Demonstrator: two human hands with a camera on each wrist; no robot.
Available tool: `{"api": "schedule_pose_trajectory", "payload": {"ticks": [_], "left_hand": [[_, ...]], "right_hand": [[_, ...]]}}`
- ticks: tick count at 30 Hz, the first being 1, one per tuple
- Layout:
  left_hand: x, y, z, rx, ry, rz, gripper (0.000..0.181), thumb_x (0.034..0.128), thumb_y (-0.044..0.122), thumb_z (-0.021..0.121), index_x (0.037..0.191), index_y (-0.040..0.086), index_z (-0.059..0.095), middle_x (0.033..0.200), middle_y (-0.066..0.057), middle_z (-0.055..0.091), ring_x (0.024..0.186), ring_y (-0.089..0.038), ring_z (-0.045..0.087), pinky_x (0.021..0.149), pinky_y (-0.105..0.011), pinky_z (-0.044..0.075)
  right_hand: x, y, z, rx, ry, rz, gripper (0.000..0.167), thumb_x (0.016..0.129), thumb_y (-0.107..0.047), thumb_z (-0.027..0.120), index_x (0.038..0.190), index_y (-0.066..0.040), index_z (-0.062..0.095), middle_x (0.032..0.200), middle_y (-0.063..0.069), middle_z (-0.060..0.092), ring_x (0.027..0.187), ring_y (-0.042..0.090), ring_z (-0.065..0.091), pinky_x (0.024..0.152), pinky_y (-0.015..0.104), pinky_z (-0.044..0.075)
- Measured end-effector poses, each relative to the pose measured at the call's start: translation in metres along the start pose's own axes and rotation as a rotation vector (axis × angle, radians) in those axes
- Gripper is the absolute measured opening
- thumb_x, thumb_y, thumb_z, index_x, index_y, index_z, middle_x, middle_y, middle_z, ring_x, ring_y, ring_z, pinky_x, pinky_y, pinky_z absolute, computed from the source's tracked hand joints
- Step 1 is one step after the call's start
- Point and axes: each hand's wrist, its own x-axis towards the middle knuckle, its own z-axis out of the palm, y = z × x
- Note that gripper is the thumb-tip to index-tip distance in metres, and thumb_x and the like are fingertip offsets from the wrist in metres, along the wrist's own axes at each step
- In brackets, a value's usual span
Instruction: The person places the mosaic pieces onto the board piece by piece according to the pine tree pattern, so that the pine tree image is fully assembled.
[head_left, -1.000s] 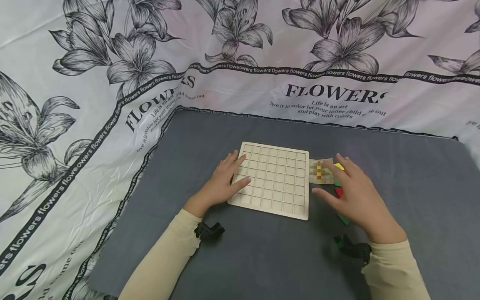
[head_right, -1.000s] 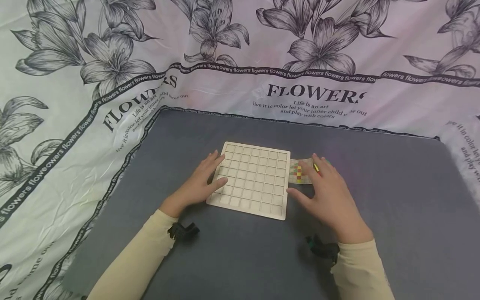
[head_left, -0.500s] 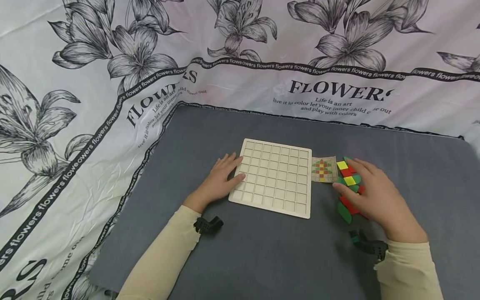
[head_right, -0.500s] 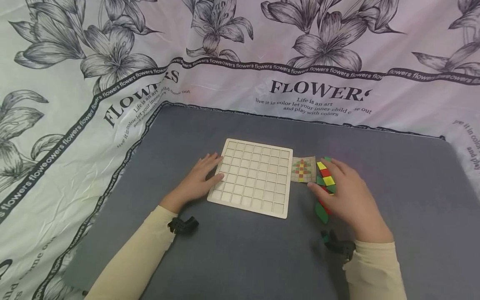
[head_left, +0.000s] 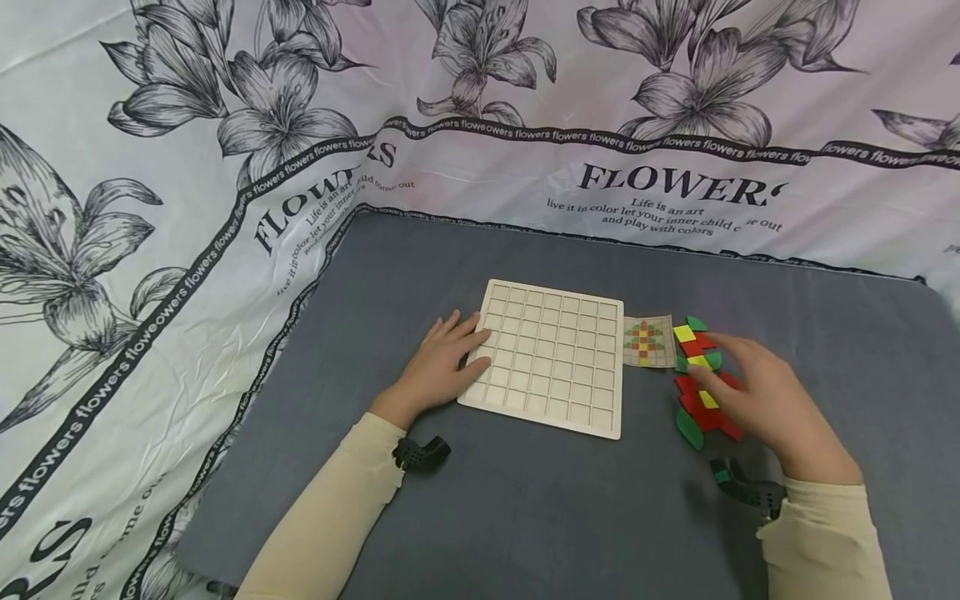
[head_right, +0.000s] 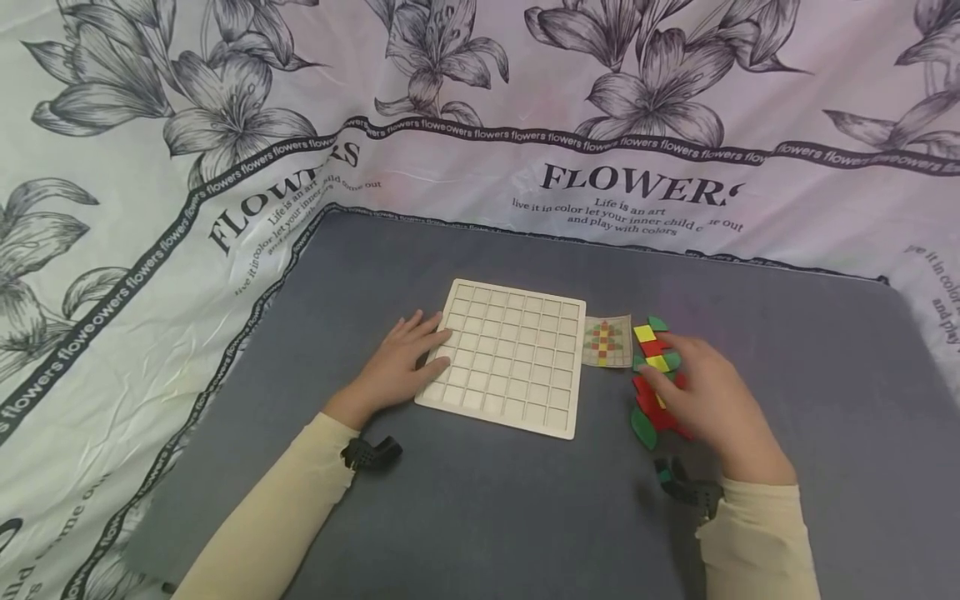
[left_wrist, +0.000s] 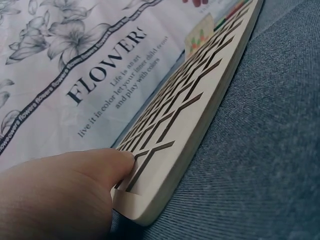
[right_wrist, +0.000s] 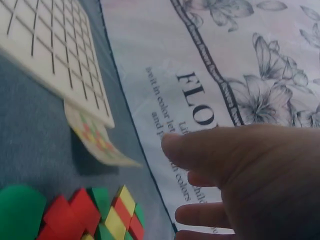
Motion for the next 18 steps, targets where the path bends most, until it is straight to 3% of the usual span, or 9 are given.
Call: {"api": "schedule_pose_trajectory", "payload": {"ticks": [6,13,18], "left_hand": [[0.001,0.002,-0.001,0.018,0.006,0.003,0.057,0.1093,0.044,0.055,0.160,0.018,0.048,0.171,-0.005,0.030,0.162,-0.032,0.015,0.134,-0.049,0.006],[0.001,0.004,-0.001,0.016,0.008,0.017,0.058,0.1093,0.042,0.056,0.160,0.015,0.048,0.171,-0.008,0.032,0.162,-0.034,0.017,0.134,-0.051,0.008],[-0.001,0.003,-0.002,0.024,0.007,0.010,0.058,0.1093,0.043,0.055,0.160,0.014,0.048,0.171,-0.008,0.032,0.162,-0.034,0.017,0.134,-0.050,0.008]], "right_hand": [[-0.001,0.010,-0.001,-0.004,0.012,0.004,0.069,0.105,-0.037,0.066,0.154,0.006,0.044,0.150,0.040,0.044,0.135,0.060,0.040,0.102,0.081,0.038],[-0.005,0.020,-0.002,-0.012,0.023,-0.015,0.054,0.103,-0.014,0.066,0.148,0.010,0.048,0.145,0.042,0.047,0.127,0.061,0.046,0.095,0.080,0.044],[-0.005,0.023,-0.002,-0.022,0.001,0.009,0.054,0.103,-0.015,0.066,0.147,0.011,0.048,0.144,0.042,0.047,0.123,0.061,0.051,0.090,0.077,0.048]]}}
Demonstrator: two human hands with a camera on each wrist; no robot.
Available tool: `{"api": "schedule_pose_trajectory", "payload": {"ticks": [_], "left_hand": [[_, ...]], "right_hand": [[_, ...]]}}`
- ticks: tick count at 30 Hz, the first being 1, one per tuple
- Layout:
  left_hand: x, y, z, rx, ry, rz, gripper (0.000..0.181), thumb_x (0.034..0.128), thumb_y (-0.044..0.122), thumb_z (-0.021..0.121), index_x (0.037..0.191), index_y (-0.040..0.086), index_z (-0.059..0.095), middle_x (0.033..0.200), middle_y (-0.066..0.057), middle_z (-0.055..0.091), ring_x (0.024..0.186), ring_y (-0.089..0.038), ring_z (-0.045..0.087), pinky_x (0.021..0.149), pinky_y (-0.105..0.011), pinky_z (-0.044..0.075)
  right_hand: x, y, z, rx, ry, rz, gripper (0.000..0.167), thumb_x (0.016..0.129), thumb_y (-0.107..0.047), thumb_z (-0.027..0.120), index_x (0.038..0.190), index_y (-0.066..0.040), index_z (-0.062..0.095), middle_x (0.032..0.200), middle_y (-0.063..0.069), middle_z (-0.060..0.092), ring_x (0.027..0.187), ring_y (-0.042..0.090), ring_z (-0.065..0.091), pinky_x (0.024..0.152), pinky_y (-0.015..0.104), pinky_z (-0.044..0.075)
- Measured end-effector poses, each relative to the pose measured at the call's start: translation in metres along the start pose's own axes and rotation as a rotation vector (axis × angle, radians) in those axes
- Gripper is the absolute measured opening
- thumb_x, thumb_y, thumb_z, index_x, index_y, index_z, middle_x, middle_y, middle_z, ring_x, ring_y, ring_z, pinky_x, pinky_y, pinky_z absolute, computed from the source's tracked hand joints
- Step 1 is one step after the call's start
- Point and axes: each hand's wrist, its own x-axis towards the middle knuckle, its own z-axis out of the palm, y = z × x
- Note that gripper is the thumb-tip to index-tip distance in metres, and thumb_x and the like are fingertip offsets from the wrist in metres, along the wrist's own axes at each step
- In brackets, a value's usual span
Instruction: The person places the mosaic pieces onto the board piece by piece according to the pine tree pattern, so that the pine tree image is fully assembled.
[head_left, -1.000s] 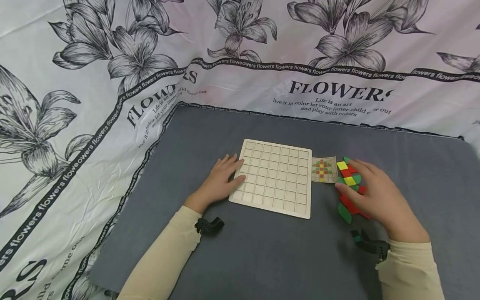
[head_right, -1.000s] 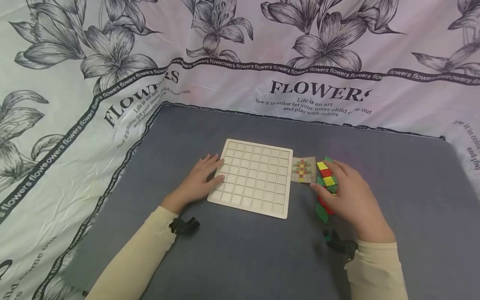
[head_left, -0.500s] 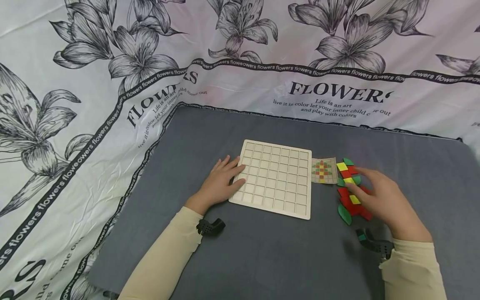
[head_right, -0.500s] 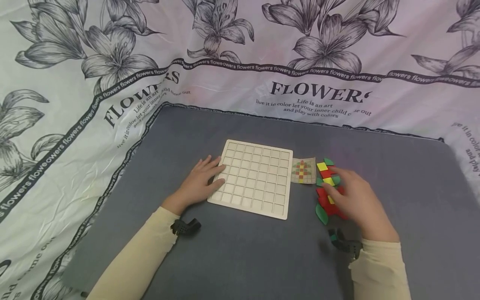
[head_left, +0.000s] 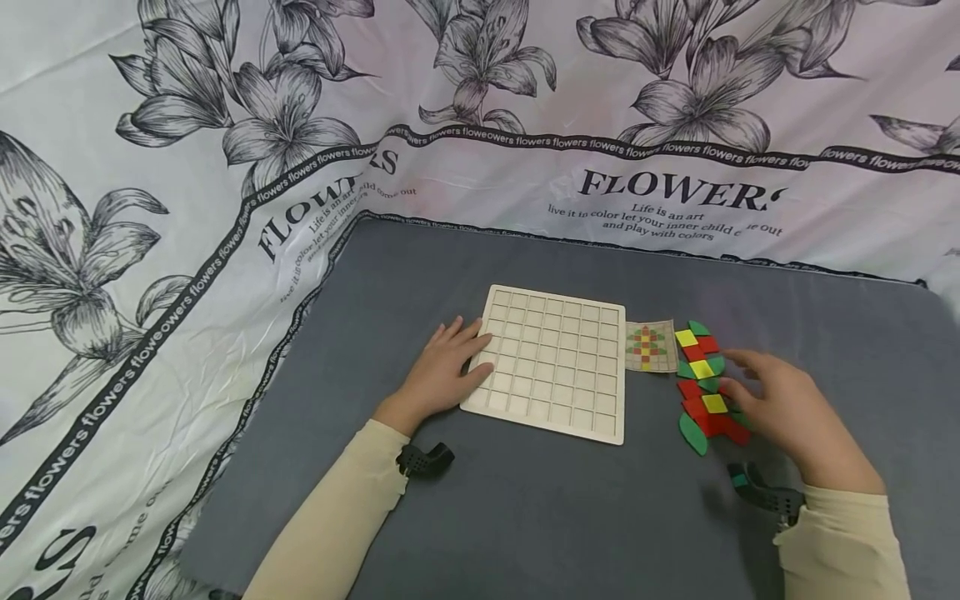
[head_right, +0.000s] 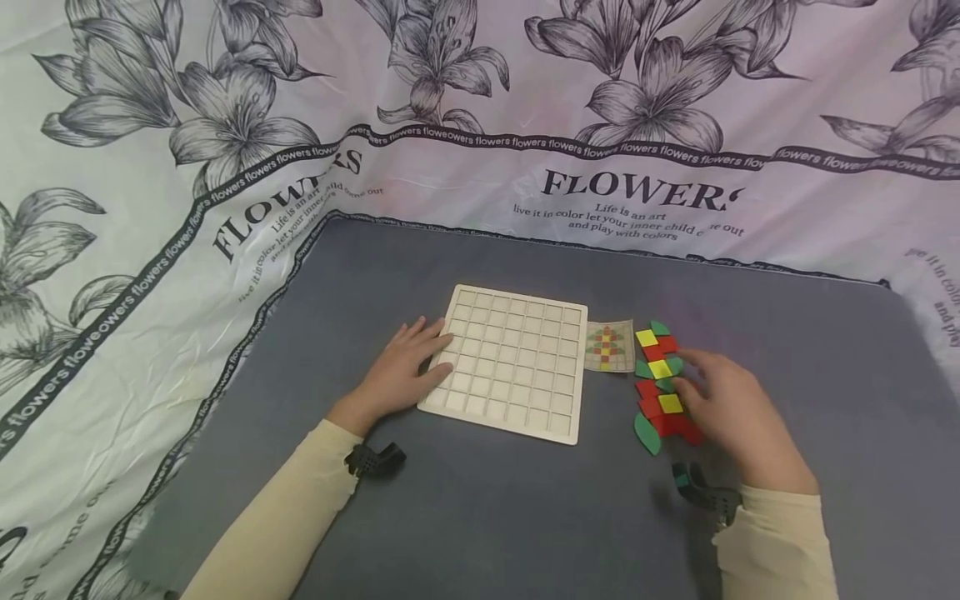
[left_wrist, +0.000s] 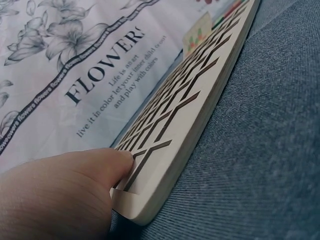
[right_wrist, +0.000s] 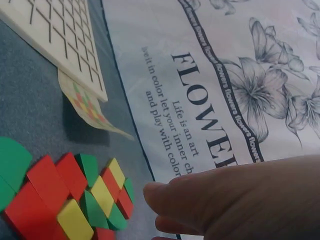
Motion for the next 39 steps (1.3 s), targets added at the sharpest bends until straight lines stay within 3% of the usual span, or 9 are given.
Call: {"api": "schedule_pose_trajectory", "payload": {"ticks": [10,19,23,27,30,39], "left_hand": [[-0.003,-0.005,0.002,0.014,0.018,-0.001,0.058,0.1095,0.043,0.055,0.159,0.014,0.049,0.171,-0.008,0.033,0.161,-0.034,0.019,0.133,-0.051,0.009],[-0.002,-0.004,0.001,0.012,0.014,-0.013,0.058,0.1092,0.044,0.055,0.159,0.014,0.049,0.171,-0.007,0.032,0.162,-0.032,0.019,0.134,-0.050,0.008],[0.000,-0.003,0.001,0.009,0.017,-0.003,0.058,0.1092,0.044,0.055,0.159,0.014,0.049,0.171,-0.007,0.032,0.162,-0.032,0.019,0.134,-0.050,0.008],[0.000,-0.002,0.002,0.015,0.015,0.000,0.058,0.1093,0.044,0.055,0.159,0.015,0.049,0.171,-0.006,0.032,0.162,-0.031,0.019,0.134,-0.049,0.008],[0.000,-0.001,0.003,0.016,0.009,-0.008,0.058,0.1092,0.045,0.055,0.159,0.016,0.049,0.171,-0.006,0.032,0.162,-0.030,0.019,0.134,-0.048,0.008],[-0.002,0.000,0.000,0.008,0.009,-0.011,0.058,0.1088,0.044,0.056,0.158,0.015,0.050,0.170,-0.007,0.033,0.161,-0.031,0.020,0.134,-0.048,0.008]], "right_hand": [[0.000,0.011,0.001,-0.027,-0.003,0.032,0.048,0.101,-0.003,0.060,0.146,0.012,0.050,0.139,0.044,0.050,0.118,0.062,0.054,0.084,0.073,0.054],[-0.005,0.021,0.001,-0.023,0.007,0.018,0.043,0.100,-0.006,0.064,0.139,0.012,0.057,0.131,0.042,0.056,0.112,0.059,0.057,0.077,0.065,0.056],[-0.007,0.023,0.000,-0.027,-0.009,0.017,0.036,0.098,-0.007,0.070,0.129,0.011,0.064,0.118,0.036,0.066,0.103,0.051,0.063,0.076,0.063,0.058],[-0.010,0.022,0.003,-0.031,-0.067,0.008,0.022,0.094,-0.007,0.075,0.110,0.007,0.072,0.093,0.020,0.072,0.081,0.033,0.066,0.065,0.046,0.058],[-0.012,0.020,0.008,-0.030,-0.119,0.004,0.013,0.093,-0.006,0.076,0.100,0.004,0.073,0.085,0.010,0.071,0.075,0.023,0.062,0.061,0.035,0.053],[-0.012,0.017,0.015,-0.040,-0.134,0.022,0.015,0.091,-0.008,0.079,0.097,0.005,0.074,0.084,0.009,0.069,0.076,0.024,0.061,0.062,0.035,0.053]]}}
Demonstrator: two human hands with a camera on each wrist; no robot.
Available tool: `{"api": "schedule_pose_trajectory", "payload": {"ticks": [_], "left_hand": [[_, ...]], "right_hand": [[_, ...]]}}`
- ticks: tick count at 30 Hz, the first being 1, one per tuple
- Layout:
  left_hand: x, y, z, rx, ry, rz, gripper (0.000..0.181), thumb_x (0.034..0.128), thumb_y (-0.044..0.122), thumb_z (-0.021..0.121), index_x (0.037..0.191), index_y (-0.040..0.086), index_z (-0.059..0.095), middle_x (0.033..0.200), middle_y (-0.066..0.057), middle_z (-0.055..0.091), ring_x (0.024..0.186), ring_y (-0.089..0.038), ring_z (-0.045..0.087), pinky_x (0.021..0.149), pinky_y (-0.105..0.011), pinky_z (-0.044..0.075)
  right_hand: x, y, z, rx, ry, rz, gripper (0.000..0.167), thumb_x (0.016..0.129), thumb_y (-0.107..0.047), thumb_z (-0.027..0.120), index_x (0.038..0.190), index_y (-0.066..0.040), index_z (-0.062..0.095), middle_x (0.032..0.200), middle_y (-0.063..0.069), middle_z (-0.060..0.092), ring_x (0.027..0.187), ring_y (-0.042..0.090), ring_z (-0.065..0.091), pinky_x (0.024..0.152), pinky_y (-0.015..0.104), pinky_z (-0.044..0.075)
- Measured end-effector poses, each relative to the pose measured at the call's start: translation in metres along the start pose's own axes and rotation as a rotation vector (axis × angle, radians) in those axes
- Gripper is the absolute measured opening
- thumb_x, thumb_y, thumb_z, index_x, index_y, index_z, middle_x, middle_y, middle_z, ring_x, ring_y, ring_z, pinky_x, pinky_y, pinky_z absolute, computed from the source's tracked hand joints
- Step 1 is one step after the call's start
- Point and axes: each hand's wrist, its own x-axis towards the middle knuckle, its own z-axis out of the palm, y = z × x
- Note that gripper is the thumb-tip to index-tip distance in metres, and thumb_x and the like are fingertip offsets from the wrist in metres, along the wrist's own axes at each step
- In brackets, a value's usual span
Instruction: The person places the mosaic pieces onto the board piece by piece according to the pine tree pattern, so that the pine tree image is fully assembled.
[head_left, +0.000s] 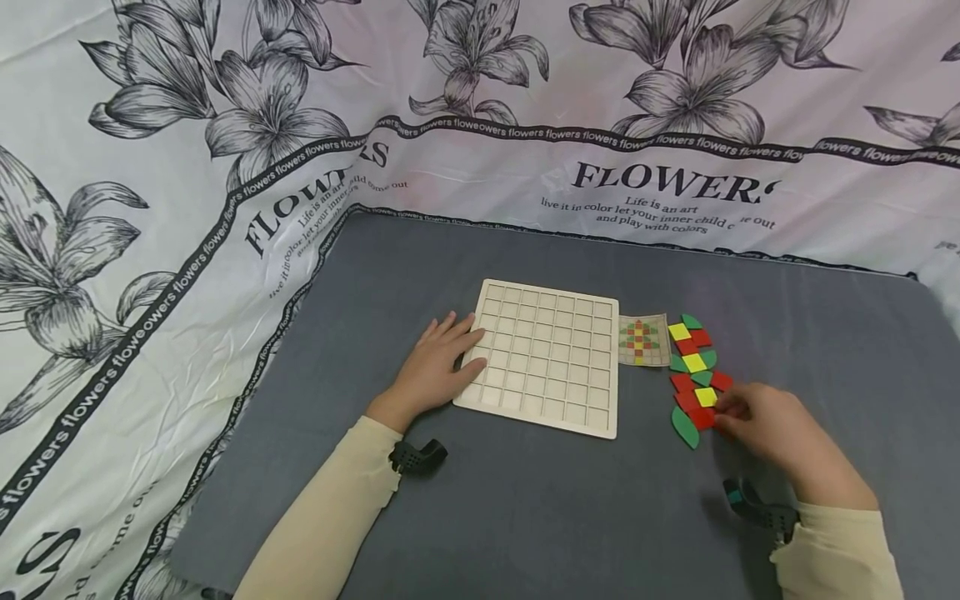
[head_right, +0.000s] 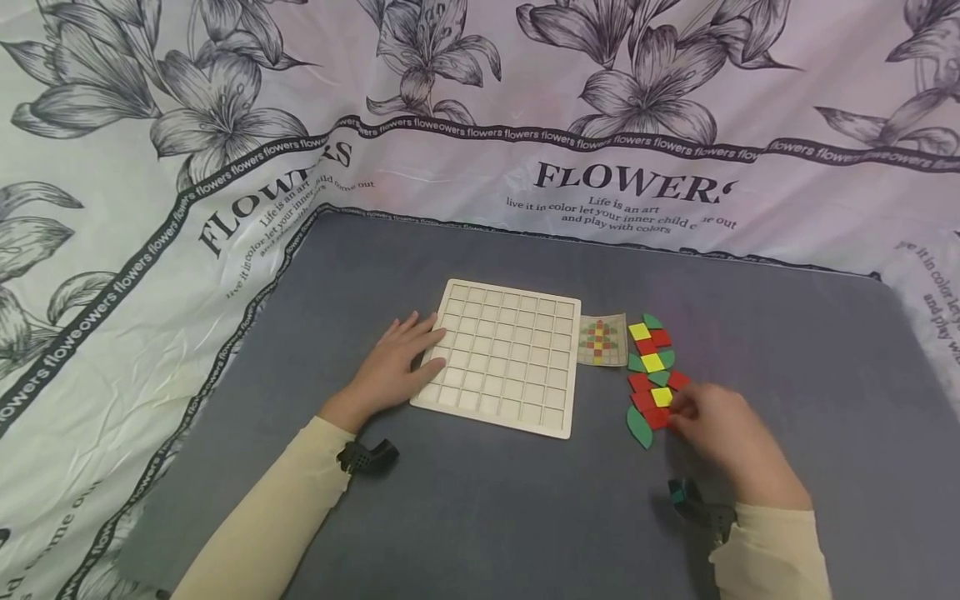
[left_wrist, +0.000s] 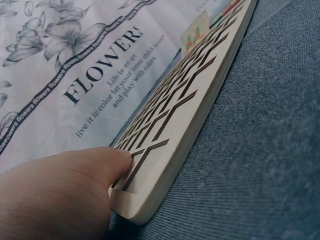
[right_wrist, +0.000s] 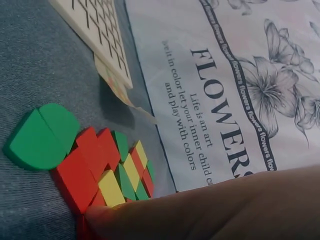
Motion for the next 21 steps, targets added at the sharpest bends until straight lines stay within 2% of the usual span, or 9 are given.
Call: {"api": "schedule_pose_trajectory", "payload": {"ticks": [6,10,14,21], "left_hand": [[0.0008,-0.0004,-0.0001,0.002,-0.007,-0.005,0.058,0.1089,0.044,0.056,0.159,0.015,0.050,0.170,-0.006,0.033,0.162,-0.030,0.019,0.134,-0.047,0.008],[0.0007,-0.0009,0.0008,0.001,-0.002,-0.002,0.057,0.1088,0.044,0.057,0.158,0.015,0.050,0.170,-0.006,0.034,0.161,-0.030,0.020,0.134,-0.047,0.008],[0.0011,-0.0016,0.0019,0.006,0.005,-0.005,0.057,0.1087,0.044,0.057,0.158,0.016,0.050,0.170,-0.005,0.034,0.161,-0.030,0.020,0.134,-0.046,0.008],[0.0010,-0.0017,0.0021,0.004,0.008,-0.010,0.058,0.1084,0.044,0.057,0.159,0.017,0.050,0.170,-0.004,0.033,0.162,-0.029,0.019,0.134,-0.045,0.007]], "right_hand": [[-0.0005,-0.0016,0.0014,-0.044,0.029,-0.017,0.021,0.089,-0.009,0.081,0.097,0.008,0.074,0.087,0.015,0.066,0.079,0.030,0.062,0.069,0.051,0.057],[-0.0012,-0.0033,0.0024,-0.055,0.040,0.012,0.026,0.088,-0.013,0.082,0.098,0.010,0.074,0.088,0.019,0.066,0.081,0.033,0.062,0.072,0.056,0.057],[-0.0004,-0.0043,0.0025,-0.070,0.032,0.048,0.029,0.087,-0.017,0.083,0.097,0.008,0.075,0.087,0.017,0.068,0.080,0.031,0.062,0.070,0.053,0.057],[-0.0014,-0.0053,0.0046,-0.100,0.049,0.074,0.028,0.085,-0.026,0.084,0.091,0.000,0.075,0.085,0.011,0.070,0.075,0.024,0.061,0.059,0.042,0.053]]}}
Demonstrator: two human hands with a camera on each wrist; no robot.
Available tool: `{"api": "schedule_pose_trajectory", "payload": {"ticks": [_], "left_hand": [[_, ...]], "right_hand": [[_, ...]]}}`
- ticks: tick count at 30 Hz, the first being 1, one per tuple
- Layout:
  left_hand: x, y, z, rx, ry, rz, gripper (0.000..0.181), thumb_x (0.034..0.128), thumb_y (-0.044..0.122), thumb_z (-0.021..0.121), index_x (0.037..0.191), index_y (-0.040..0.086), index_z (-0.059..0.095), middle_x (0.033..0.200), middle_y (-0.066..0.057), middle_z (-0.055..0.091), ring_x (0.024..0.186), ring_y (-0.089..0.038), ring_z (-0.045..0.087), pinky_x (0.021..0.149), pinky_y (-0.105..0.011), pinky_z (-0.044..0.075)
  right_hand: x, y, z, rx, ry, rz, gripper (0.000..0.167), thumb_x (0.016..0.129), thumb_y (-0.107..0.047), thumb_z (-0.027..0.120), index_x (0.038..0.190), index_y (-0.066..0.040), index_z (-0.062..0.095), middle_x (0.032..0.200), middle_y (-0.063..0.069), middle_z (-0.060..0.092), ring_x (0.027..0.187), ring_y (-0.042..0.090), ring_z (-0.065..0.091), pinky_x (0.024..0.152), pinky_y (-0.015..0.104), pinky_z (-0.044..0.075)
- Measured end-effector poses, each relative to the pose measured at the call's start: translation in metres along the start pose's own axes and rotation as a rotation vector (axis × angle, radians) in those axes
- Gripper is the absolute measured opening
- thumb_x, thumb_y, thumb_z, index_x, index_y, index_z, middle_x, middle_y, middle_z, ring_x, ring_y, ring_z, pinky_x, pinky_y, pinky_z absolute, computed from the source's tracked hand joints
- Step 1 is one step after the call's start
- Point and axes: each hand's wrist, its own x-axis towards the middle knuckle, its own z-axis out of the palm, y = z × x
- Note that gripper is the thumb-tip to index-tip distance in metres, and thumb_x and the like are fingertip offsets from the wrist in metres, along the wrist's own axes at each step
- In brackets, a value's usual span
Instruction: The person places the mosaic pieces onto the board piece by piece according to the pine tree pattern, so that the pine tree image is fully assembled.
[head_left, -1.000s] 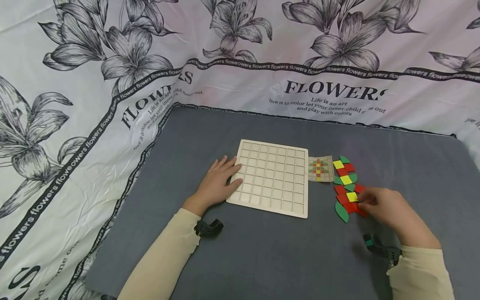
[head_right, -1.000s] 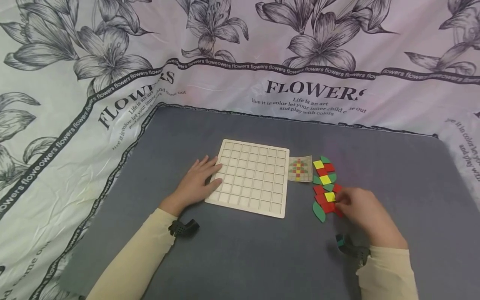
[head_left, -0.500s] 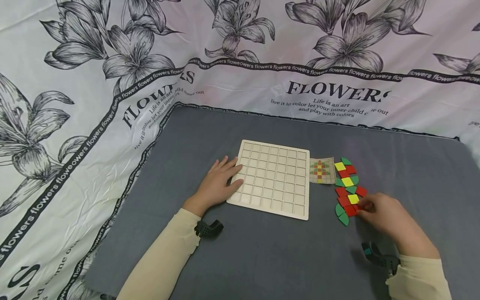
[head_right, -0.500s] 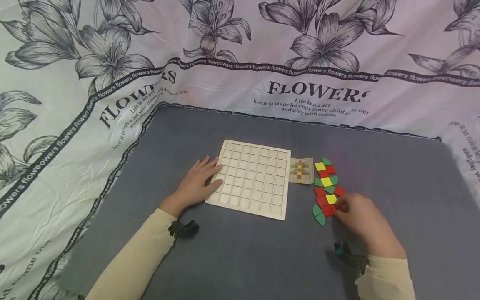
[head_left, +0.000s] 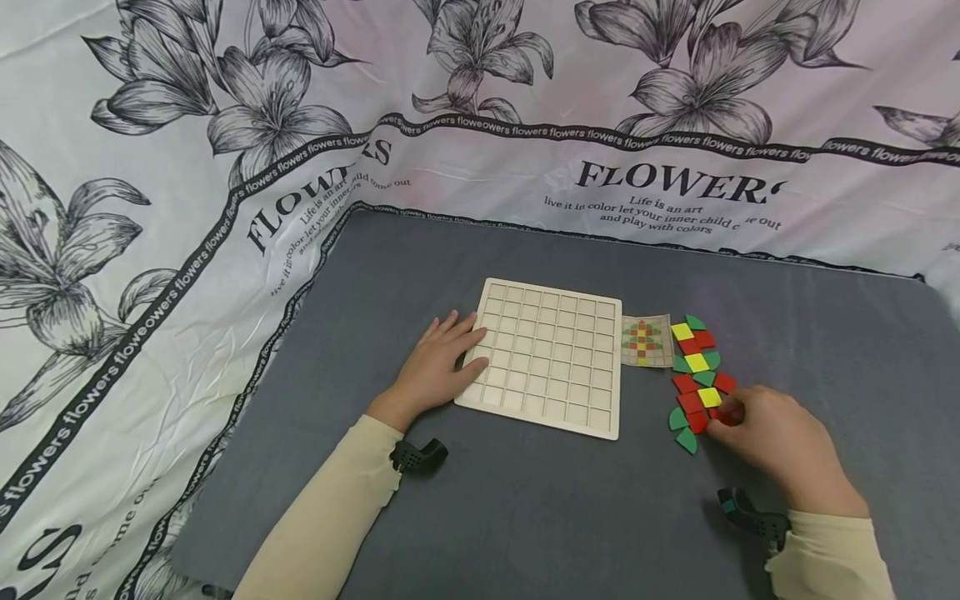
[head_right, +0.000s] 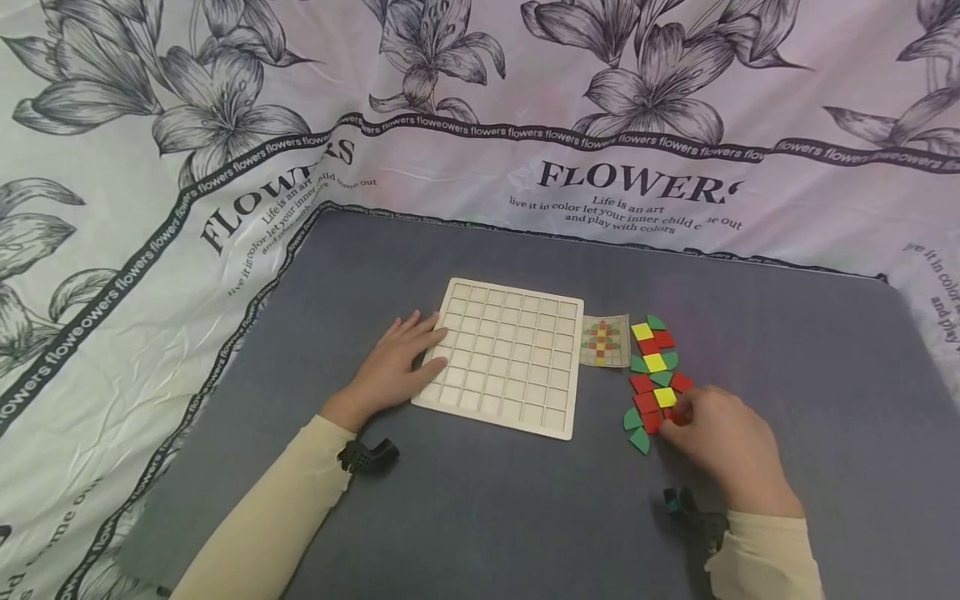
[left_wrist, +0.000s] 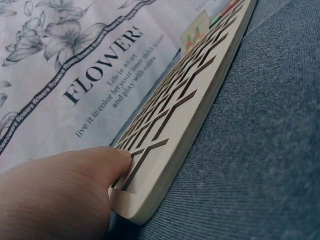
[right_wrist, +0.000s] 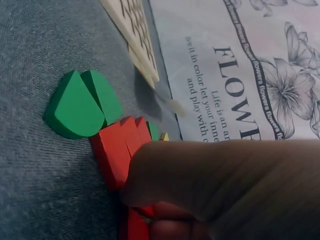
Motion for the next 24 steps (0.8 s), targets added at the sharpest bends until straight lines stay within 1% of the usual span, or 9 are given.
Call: {"api": "schedule_pose_trajectory", "payload": {"ticks": [2,5,8,9,12,16,20,24], "left_hand": [[0.000,0.000,0.000,0.002,0.002,0.002,0.058,0.1083,0.045,0.057,0.159,0.017,0.050,0.170,-0.004,0.033,0.162,-0.029,0.019,0.134,-0.045,0.007],[0.000,-0.001,0.000,0.002,0.009,0.005,0.058,0.1080,0.044,0.058,0.159,0.017,0.050,0.170,-0.004,0.034,0.162,-0.029,0.019,0.134,-0.046,0.007],[0.001,-0.001,-0.001,0.001,0.011,0.003,0.058,0.1079,0.044,0.058,0.159,0.017,0.050,0.170,-0.004,0.034,0.162,-0.029,0.019,0.134,-0.045,0.007],[0.001,-0.001,-0.001,0.000,0.010,0.003,0.058,0.1078,0.044,0.058,0.159,0.017,0.050,0.170,-0.004,0.033,0.162,-0.029,0.019,0.134,-0.045,0.007],[0.001,-0.002,-0.001,0.001,0.006,0.001,0.059,0.1078,0.044,0.058,0.159,0.017,0.050,0.170,-0.004,0.033,0.162,-0.029,0.019,0.134,-0.045,0.006],[-0.001,-0.003,-0.001,0.003,0.010,0.000,0.058,0.1079,0.044,0.058,0.159,0.017,0.050,0.170,-0.004,0.034,0.162,-0.029,0.020,0.134,-0.045,0.007],[-0.001,-0.002,-0.001,0.008,0.009,-0.003,0.058,0.1079,0.043,0.059,0.159,0.017,0.050,0.170,-0.004,0.034,0.162,-0.029,0.020,0.134,-0.045,0.007],[-0.002,-0.001,0.000,0.001,0.004,-0.003,0.058,0.1081,0.044,0.058,0.159,0.017,0.050,0.170,-0.005,0.033,0.162,-0.029,0.019,0.134,-0.045,0.006]], "right_hand": [[-0.001,-0.001,0.001,-0.001,0.011,-0.005,0.027,0.085,-0.025,0.084,0.092,-0.001,0.074,0.086,0.011,0.070,0.074,0.024,0.061,0.058,0.042,0.052],[-0.001,-0.003,0.003,0.017,0.028,-0.021,0.024,0.086,-0.019,0.083,0.095,0.000,0.073,0.086,0.013,0.071,0.074,0.025,0.062,0.060,0.045,0.054],[-0.003,-0.005,0.005,0.041,0.052,-0.054,0.020,0.088,-0.012,0.081,0.100,0.002,0.073,0.088,0.015,0.073,0.076,0.027,0.065,0.064,0.049,0.057],[-0.003,-0.006,0.006,0.050,0.065,-0.068,0.019,0.088,-0.010,0.081,0.100,0.003,0.073,0.088,0.015,0.074,0.076,0.028,0.065,0.064,0.049,0.057],[-0.005,-0.007,0.007,0.067,0.098,-0.092,0.017,0.090,-0.007,0.079,0.102,0.003,0.074,0.088,0.015,0.074,0.074,0.027,0.064,0.060,0.042,0.055],[-0.005,-0.007,0.006,0.094,0.130,-0.094,0.019,0.091,-0.008,0.078,0.104,0.006,0.075,0.088,0.018,0.074,0.068,0.022,0.061,0.054,0.032,0.049],[-0.005,-0.010,0.003,0.113,0.164,-0.113,0.021,0.092,-0.008,0.076,0.106,0.007,0.074,0.089,0.018,0.074,0.066,0.019,0.059,0.052,0.031,0.047],[-0.003,-0.015,-0.004,0.130,0.198,-0.144,0.020,0.093,-0.008,0.075,0.110,0.004,0.074,0.092,0.017,0.075,0.069,0.018,0.058,0.049,0.029,0.045]]}}
